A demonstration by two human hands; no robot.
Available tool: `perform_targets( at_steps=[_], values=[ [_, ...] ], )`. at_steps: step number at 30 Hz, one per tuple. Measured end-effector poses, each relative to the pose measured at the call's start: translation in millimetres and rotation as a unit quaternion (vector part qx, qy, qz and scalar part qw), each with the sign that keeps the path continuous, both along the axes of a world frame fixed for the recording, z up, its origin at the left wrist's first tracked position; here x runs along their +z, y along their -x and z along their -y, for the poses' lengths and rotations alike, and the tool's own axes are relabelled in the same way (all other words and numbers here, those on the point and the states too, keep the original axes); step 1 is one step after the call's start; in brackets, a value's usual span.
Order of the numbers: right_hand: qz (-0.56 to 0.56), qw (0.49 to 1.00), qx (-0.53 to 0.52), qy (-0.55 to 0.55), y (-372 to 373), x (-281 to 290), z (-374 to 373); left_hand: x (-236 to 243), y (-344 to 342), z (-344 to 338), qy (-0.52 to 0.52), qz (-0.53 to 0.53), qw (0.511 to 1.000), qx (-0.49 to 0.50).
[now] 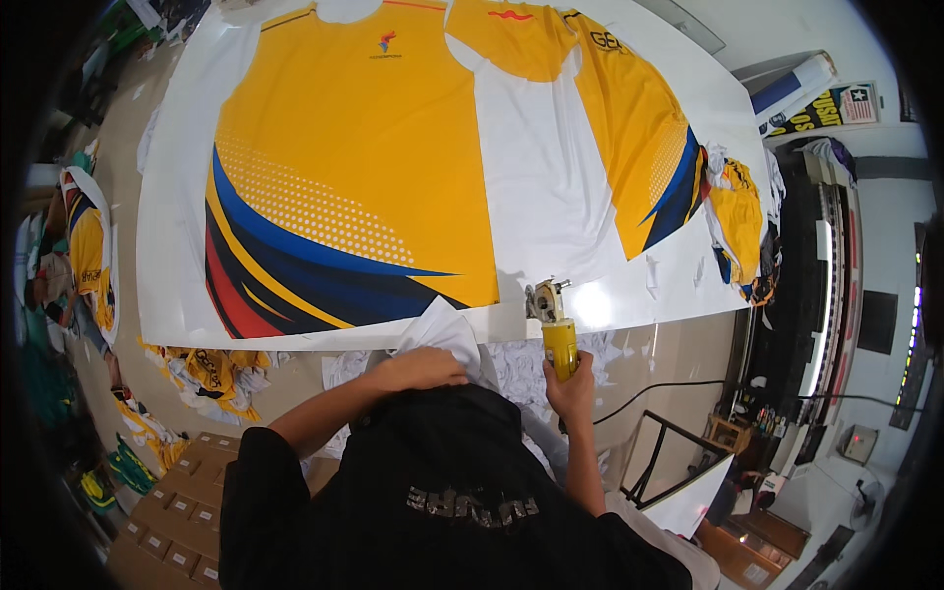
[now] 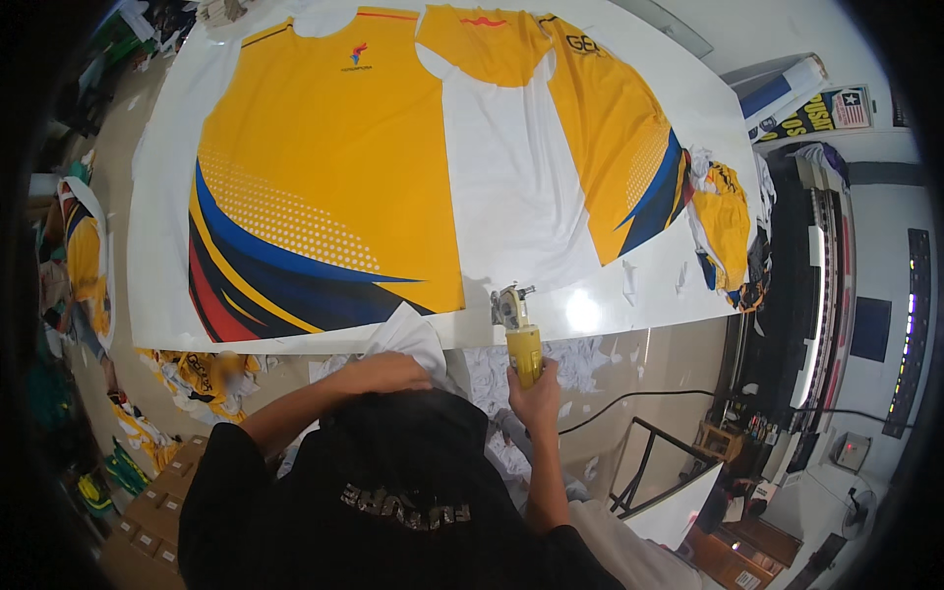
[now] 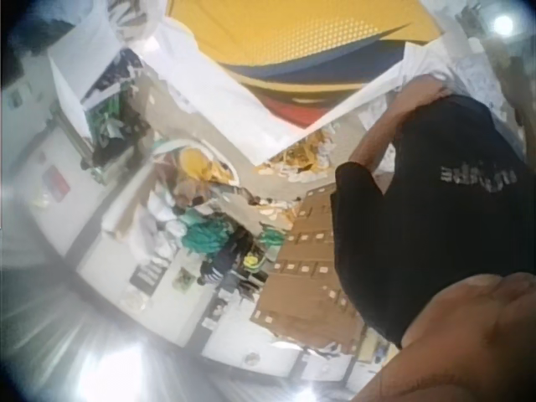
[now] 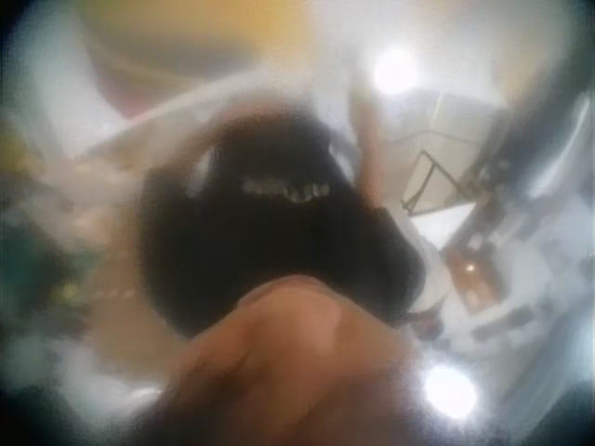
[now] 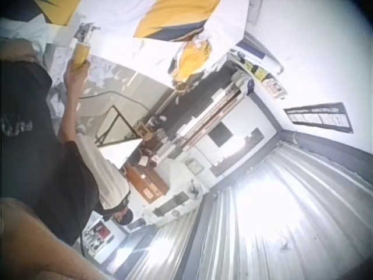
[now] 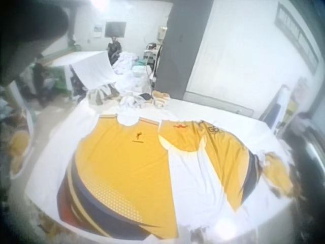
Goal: The person uses an electric fabric cutter to cut out various jersey sections from printed fabric sheets on a large table, handling multiple pieces of yellow and white garment parts.
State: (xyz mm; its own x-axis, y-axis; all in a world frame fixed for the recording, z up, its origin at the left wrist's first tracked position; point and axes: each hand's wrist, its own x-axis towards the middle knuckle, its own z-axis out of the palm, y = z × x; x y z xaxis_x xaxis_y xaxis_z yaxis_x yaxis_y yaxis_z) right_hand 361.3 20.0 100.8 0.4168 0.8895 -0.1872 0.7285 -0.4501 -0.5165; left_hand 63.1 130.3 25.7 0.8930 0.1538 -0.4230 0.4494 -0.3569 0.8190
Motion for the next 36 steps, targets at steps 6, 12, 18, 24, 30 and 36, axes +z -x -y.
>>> perform_targets(
  at_steps=[6, 12, 18, 24, 30, 36],
  values=[
    [0.025, 0.997, 0.03, 0.066, 20, 10, 26, -5, 27, -30, -0.191, 0.109, 0.921, 0.321],
    [-0.01, 0.985, 0.019, 0.17, 46, 7, 36, -16, 78, -41, -0.331, -0.193, 0.815, 0.435],
    [0.006, 0.993, 0.068, 0.099, 57, 0, 24, -19, 86, -33, -0.28, -0.212, 0.835, 0.423],
    [0.007, 0.994, 0.078, 0.072, 64, -2, 4, -20, 86, -34, -0.282, -0.209, 0.833, 0.428],
    [0.007, 0.995, 0.062, 0.082, 70, -2, -13, -16, 86, -35, -0.26, -0.216, 0.838, 0.429],
    [0.007, 0.995, 0.078, 0.065, 72, -6, -29, -11, 88, -34, -0.261, -0.201, 0.834, 0.443]
  ],
)
